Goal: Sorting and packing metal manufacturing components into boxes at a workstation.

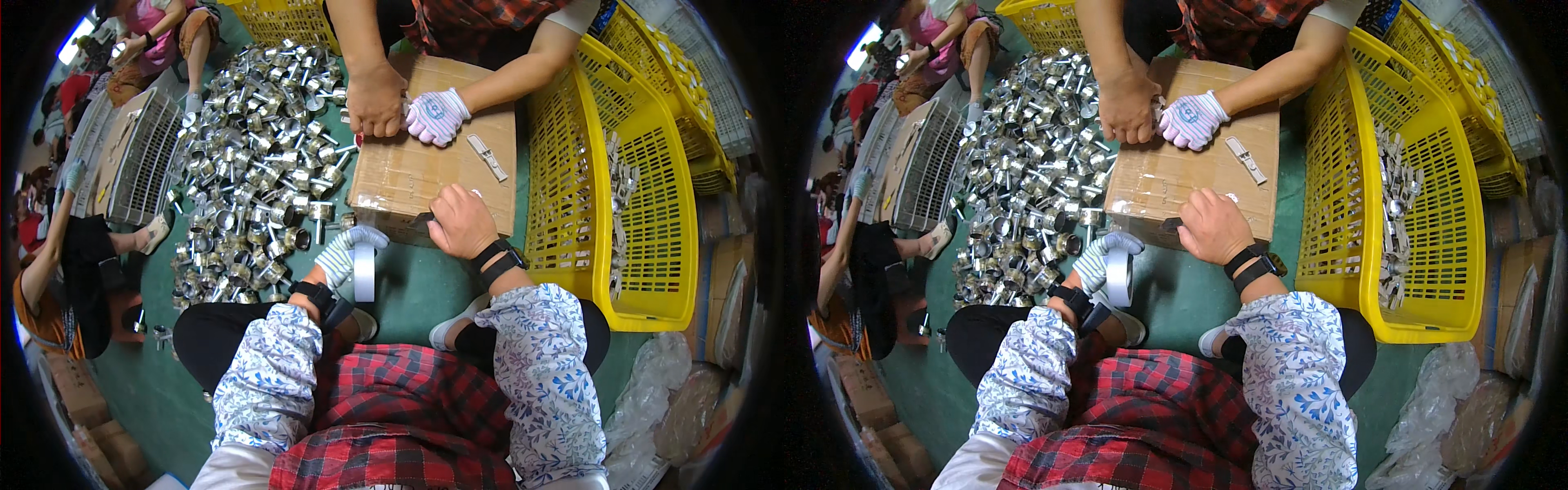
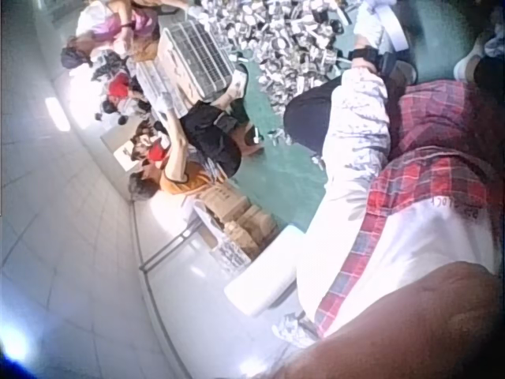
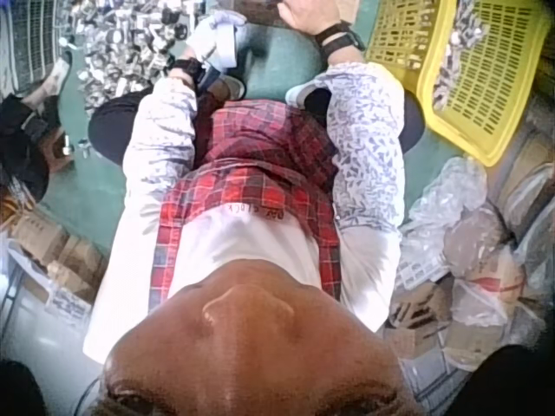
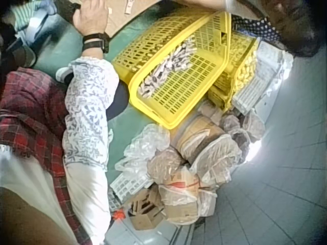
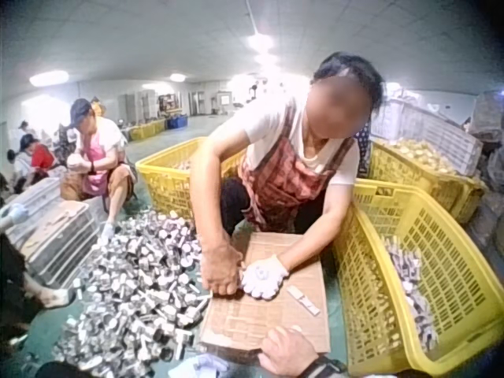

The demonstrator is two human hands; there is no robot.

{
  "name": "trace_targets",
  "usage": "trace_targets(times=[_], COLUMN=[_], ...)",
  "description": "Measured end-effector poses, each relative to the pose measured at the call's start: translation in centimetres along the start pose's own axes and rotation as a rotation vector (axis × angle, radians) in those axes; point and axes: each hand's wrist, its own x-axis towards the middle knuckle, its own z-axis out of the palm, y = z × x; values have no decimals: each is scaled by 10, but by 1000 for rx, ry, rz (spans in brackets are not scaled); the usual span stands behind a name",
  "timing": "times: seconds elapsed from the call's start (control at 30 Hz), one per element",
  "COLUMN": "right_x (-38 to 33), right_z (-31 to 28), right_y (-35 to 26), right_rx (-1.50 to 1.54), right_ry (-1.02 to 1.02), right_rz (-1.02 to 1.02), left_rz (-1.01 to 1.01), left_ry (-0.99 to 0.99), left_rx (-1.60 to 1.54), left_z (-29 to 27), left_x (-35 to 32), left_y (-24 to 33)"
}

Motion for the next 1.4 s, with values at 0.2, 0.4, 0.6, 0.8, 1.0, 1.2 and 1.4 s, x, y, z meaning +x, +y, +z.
trace_targets(times=[0.2, 0.4, 0.6, 0.8, 1.0, 1.2, 1.4], right_x=[-3, -3, -2, 0, -3, -3, -3], right_z=[8, 17, 11, 10, 12, 9, 12], right_y=[6, 8, 4, 0, 1, -1, -1], right_rx=[2, -43, -52, 35, -29, -27, -44], right_ry=[89, 206, 174, 181, 131, 118, 119], right_rz=[-39, 10, 33, 126, 148, 146, 139], left_rz=[-4, 4, -41, -171, -134, -146, -310], left_ry=[5, -14, -7, 32, 27, 49, 64], left_rx=[9, -20, -80, -166, -107, -132, -295], left_z=[1, -1, 2, 2, 5, 8, 6], left_x=[-1, -2, -2, -4, -2, -9, -11], left_y=[-5, -5, 4, 8, 8, 11, 14])
